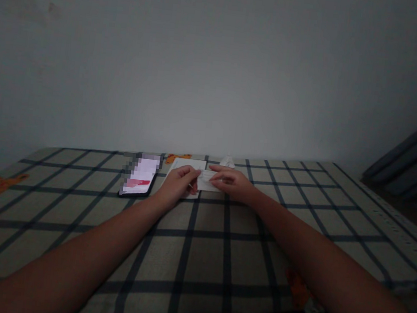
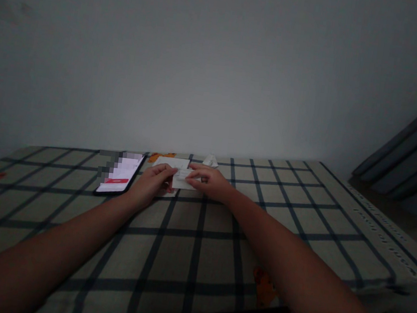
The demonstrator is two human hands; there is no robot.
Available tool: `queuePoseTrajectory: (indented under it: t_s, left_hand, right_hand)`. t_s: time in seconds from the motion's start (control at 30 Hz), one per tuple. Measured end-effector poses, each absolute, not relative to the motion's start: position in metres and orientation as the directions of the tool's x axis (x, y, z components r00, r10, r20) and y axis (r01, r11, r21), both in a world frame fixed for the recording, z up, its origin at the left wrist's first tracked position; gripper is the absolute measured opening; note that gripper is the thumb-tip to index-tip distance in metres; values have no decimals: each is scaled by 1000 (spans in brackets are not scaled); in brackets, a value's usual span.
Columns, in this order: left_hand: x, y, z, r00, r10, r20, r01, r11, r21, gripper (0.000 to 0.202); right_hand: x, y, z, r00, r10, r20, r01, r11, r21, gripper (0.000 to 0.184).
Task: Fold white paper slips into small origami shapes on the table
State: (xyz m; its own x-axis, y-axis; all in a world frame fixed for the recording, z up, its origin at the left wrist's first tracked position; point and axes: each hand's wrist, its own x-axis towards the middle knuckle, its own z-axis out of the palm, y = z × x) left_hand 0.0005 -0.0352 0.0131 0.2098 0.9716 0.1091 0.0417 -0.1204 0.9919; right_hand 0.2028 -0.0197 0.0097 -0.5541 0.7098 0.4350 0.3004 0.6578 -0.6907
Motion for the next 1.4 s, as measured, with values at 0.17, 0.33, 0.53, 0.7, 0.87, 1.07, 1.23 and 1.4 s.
queuePoseTrajectory:
  t_s: [0.17,0.33,0.53,0.7,0.87,1.07,1.23,1.4]
  left_hand:
    - [2,-36,15,245,964,104,24,-114,993,28]
    - [3,-36,16,248,963,102,57,-120,991,40]
    - [3,-39,13,336,935,113,175,-180,968,35]
    - [3,-40,11,346,929,133,273,-235,933,26]
    - [3,-37,11,214,969,121,279,-180,943,24]
    - [1,-35,12,104,982,158,175,-175,969,23]
    - [0,-32,9,49,979,199,142,-204,969,24]
    - [2,-29,8,162,974,158,-90,-145,985,37]
  right_hand:
    - [202,-15,8,-432,756,492,204,613,-763,22]
    - [202,-17,11,-398,770,499,114,581,-806,20]
    - [205,-17,13,-396,777,490,90,564,-821,18]
    - [202,-17,11,-399,749,529,115,613,-782,17]
    - [202,-18,14,-273,701,659,227,713,-664,20]
    - [203,-33,26,-401,552,732,420,820,-388,40]
    - [197,-37,23,-633,472,614,484,860,-162,35]
    - [200,-33,21,-582,491,648,545,827,-138,18]
